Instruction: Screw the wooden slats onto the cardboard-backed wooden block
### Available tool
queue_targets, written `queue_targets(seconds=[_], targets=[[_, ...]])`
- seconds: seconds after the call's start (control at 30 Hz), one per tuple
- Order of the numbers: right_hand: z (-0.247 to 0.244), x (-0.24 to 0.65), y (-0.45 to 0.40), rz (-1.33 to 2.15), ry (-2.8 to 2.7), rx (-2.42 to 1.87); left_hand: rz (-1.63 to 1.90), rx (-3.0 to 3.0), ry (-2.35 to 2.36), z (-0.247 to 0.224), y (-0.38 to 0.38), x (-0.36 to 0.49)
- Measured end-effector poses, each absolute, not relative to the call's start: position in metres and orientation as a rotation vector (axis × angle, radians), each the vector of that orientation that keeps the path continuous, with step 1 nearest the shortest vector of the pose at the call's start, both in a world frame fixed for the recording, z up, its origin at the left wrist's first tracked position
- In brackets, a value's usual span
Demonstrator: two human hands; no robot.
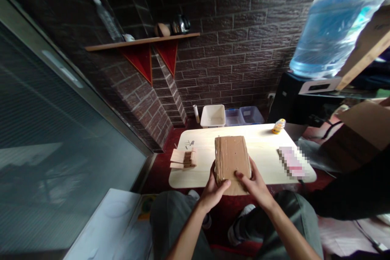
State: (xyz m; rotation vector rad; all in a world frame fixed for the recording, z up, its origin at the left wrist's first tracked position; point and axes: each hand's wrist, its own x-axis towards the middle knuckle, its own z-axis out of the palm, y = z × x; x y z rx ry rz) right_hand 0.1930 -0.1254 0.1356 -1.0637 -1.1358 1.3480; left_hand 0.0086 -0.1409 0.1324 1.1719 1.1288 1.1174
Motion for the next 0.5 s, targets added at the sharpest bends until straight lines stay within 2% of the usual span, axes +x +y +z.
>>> queue_targets(seconds=[0.13, 0.5], targets=[[0.13, 0.199, -0.128, 1.564, -1.178, -0.958, 1.149, 1.123, 1.174, 0.122, -0.145, 0.003], [0.106, 0.203, -0.132, 1.597, -1.109, -0.909, 1.15, 1.1, 1.095, 0.102, -0.141, 0.004]])
